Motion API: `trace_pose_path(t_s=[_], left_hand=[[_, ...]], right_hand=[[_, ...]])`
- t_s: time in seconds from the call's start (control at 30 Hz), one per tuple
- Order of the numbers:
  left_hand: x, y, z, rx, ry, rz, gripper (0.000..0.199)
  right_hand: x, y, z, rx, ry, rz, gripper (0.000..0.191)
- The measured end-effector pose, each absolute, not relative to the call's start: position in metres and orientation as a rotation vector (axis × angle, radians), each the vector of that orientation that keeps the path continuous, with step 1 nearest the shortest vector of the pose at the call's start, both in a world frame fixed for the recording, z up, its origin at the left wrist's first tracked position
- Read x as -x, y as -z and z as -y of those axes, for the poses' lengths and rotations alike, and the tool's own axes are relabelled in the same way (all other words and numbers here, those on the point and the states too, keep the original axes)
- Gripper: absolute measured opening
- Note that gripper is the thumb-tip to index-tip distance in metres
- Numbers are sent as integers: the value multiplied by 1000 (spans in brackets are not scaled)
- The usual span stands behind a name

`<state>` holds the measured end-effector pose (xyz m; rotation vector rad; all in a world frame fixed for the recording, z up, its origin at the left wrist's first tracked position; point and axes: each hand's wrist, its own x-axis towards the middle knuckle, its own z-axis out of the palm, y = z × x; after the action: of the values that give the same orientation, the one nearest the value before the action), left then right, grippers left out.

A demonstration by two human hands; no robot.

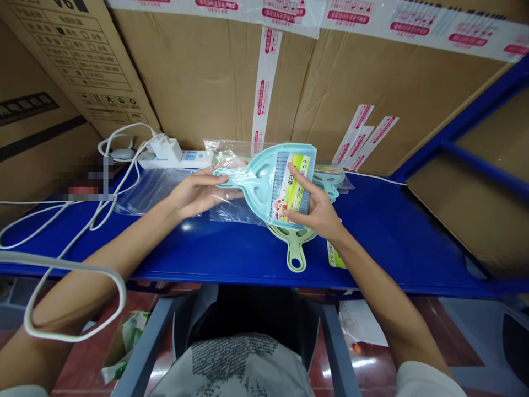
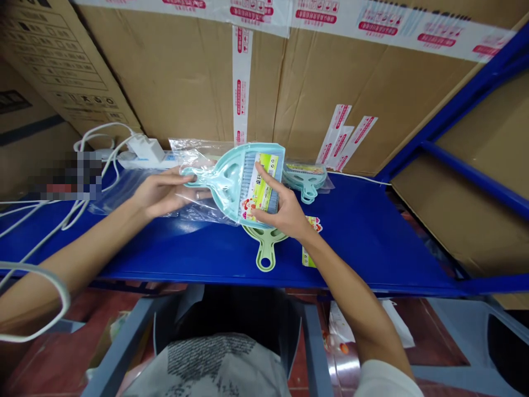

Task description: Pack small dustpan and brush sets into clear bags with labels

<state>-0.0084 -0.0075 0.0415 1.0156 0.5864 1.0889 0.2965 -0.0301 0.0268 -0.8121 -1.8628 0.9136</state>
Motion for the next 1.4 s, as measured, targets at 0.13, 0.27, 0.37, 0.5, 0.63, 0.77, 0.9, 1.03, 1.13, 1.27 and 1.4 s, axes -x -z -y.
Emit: trace_pose_path(t_s=[0.13, 0.27, 0.37, 0.5, 0.63, 0.77, 0.9, 1.03, 1.13, 1.27, 1.4], left_hand=[[8, -41, 5, -1124, -1111, -737, 39], [7, -40, 3, -1172, -1156, -803, 46], [9, -40, 3, -1137, -1120, -796, 48], [13, -41, 3, -1078, -1018, -797, 44], [13, -41, 4, -1109, -1098, -815, 39], [12, -43, 3, -1158, -1224, -825, 25], [13, -45, 1, -1204, -1205, -807, 18], [16, -44, -2, -1194, -1148, -817, 22], [19, -43, -5, -1147, -1184, -840, 21], [23, -44, -8, -1116, -1228, -828, 23], [20, -42, -7, -1072, -1212, -830, 31]], right_hand=[[-297, -27, 30, 820, -1030, 1845, 107], [-294, -23, 29, 777, -1101, 1860, 103], [-292, -20, 30, 775, -1164, 1885, 101], [-290, -20, 32, 754, -1150, 1893, 100], [-290, -23, 34, 781, -980, 1832, 100], [-295, -25, 32, 823, -1008, 1873, 99], [-297, -20, 29, 804, -1163, 1978, 96], [-295, -19, 30, 792, -1205, 1968, 99], [-296, -20, 31, 794, -1210, 1925, 102], [-297, -20, 31, 772, -1222, 1940, 103], [-292, -19, 31, 788, -1057, 1857, 103]])
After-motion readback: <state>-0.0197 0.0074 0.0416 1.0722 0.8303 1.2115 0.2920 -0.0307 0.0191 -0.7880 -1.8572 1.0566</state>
